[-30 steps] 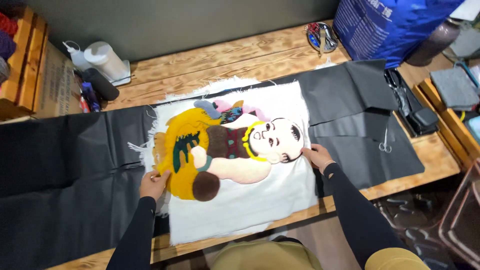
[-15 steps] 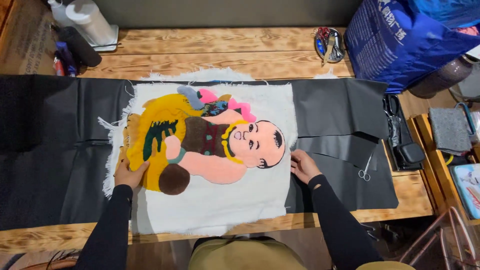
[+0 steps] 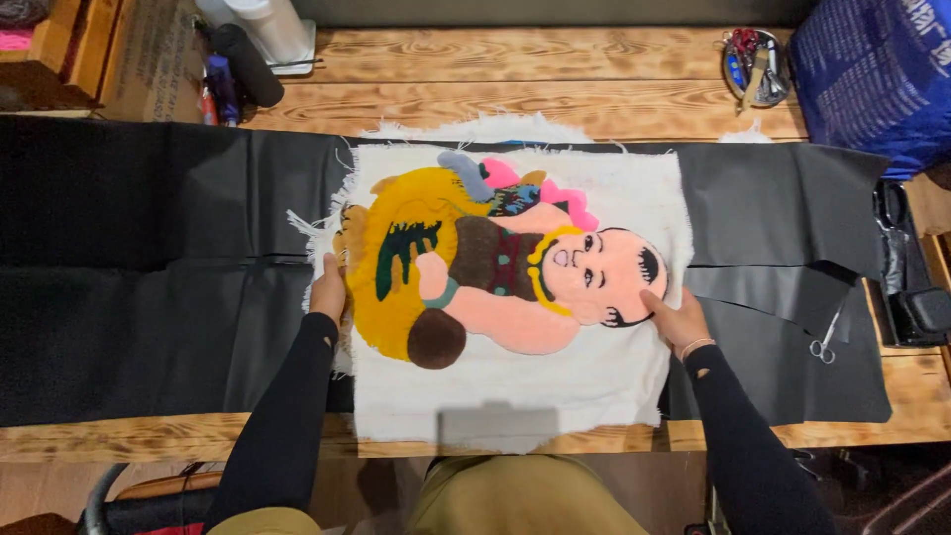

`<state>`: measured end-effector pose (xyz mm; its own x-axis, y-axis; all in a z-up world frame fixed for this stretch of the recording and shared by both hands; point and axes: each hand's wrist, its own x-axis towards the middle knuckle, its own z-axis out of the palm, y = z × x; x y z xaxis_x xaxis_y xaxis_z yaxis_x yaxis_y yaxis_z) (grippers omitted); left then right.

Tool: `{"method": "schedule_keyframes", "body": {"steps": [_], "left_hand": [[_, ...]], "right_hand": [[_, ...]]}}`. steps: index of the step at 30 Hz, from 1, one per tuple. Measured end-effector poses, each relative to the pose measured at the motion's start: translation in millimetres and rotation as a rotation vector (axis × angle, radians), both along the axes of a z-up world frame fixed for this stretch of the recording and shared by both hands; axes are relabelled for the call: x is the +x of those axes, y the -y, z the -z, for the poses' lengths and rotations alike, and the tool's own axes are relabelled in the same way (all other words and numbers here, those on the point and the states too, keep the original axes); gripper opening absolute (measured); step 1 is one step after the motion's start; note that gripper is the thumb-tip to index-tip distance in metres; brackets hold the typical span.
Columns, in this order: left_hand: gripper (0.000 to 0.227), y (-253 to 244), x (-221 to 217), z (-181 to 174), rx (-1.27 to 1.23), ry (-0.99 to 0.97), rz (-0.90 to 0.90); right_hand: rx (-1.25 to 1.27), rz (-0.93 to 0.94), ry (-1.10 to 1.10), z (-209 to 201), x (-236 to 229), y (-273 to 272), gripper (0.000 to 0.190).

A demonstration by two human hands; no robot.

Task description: The person is using scissors to trim the excess white backing fabric from around decorative hand-tufted rugs featuring a baby character.

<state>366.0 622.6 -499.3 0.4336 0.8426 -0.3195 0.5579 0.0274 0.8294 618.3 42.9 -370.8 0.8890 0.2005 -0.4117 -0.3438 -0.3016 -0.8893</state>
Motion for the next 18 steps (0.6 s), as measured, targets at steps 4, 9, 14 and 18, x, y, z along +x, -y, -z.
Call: {"method": "schedule_keyframes", "body": {"steps": [4,9,14,18], "left_hand": [[0.084,-22.1,4.8,-6.5,-0.469,0.020,-0.047],[0.060,-0.8,13.2,-94.6,-0.785,0.053,0.134],[0.038,24.1,16.2,-124.7,-0.688,0.115,0.445],[0.045,80.4,20.1,-135.5,-0.814,0.122,0.496]], "right_hand": [[-0.060,0.078,0.010,-37.7,4.2,-11.5,0.041],[0.019,0.037,-0.028,-69.3,13.0,-19.2,0.033],[-0.077,-0.049,0.115,-84.9,47.2,-0.5,0.035],[0.016,-0.151,0.345,-94.2,100.6,25.2,0.036]]}}
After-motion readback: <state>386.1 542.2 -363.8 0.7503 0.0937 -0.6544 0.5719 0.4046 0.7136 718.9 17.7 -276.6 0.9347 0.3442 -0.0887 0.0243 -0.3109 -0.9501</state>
